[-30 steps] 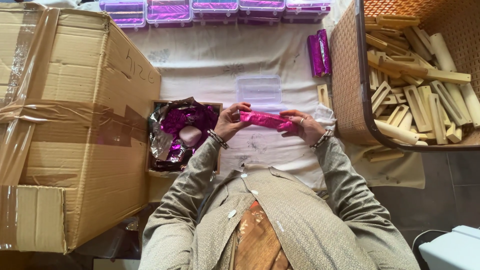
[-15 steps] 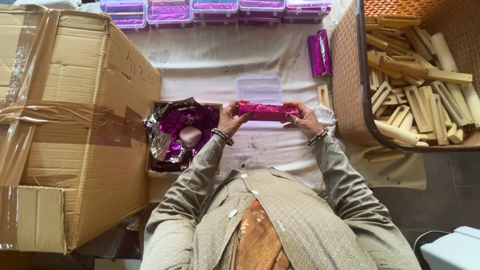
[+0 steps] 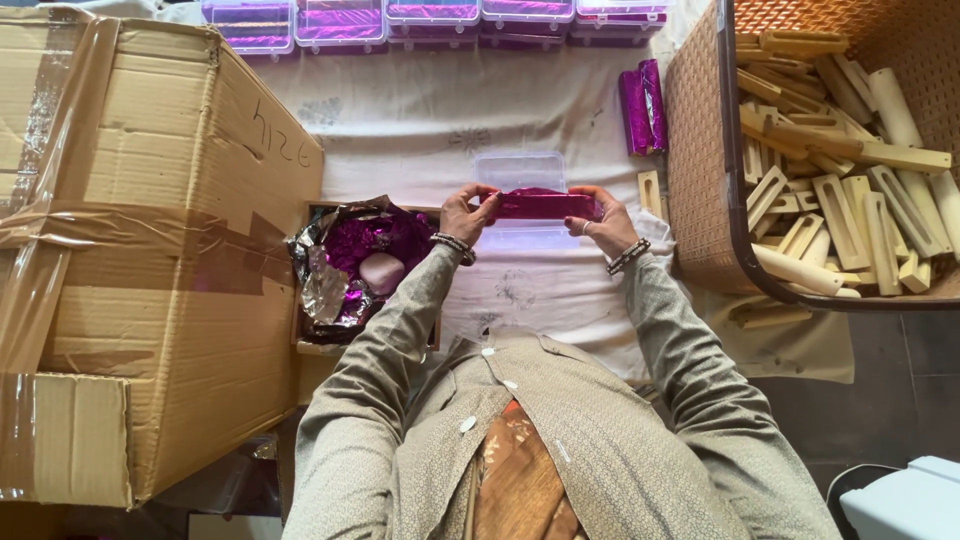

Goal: The person wipes small wooden pieces with a white cloth and then wraps them individually in shiny purple foil. The wrapped items are placed on the table next to other finished packages.

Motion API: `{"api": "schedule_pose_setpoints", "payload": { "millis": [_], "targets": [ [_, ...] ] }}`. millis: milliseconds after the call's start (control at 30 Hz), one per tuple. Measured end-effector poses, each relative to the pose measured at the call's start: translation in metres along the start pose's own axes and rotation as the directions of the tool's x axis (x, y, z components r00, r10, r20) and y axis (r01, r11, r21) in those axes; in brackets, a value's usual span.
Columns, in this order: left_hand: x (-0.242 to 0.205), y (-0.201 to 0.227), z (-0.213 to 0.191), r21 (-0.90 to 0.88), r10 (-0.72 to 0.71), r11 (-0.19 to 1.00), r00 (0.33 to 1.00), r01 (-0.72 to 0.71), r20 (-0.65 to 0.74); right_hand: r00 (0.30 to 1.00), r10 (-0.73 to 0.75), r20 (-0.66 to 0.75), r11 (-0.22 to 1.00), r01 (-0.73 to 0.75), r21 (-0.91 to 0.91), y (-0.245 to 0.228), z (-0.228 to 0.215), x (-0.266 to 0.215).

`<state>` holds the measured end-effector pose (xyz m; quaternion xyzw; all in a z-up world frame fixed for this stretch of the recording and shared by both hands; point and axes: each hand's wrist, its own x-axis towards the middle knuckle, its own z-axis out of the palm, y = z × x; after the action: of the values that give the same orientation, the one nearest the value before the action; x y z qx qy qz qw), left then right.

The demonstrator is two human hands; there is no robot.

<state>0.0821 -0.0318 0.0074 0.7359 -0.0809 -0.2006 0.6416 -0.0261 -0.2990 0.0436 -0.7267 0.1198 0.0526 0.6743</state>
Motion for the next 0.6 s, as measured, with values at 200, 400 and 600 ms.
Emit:
{"api": "schedule_pose_setpoints", "payload": {
  "millis": [200,400,600],
  "targets": [
    [-0.017,-0.013,-0.004,0.164,-0.032,0.986,0.992,0.011,0.124,0.967,0.245,-0.063,0.961,-0.251,-0.114,-0.001,0.01,-0.02],
    [-0.048,-0.038,-0.006,0.602,-0.031,0.79,0.972,-0.117,0.231,0.963,0.245,-0.111,0.814,-0.267,-0.516,0.033,0.011,-0.036],
    [-0.057,-0.044,0.004,0.76,-0.021,0.618,0.962,-0.201,0.271,0.978,0.192,-0.083,0.661,-0.192,-0.725,0.069,0.008,-0.037]
  ]
}}
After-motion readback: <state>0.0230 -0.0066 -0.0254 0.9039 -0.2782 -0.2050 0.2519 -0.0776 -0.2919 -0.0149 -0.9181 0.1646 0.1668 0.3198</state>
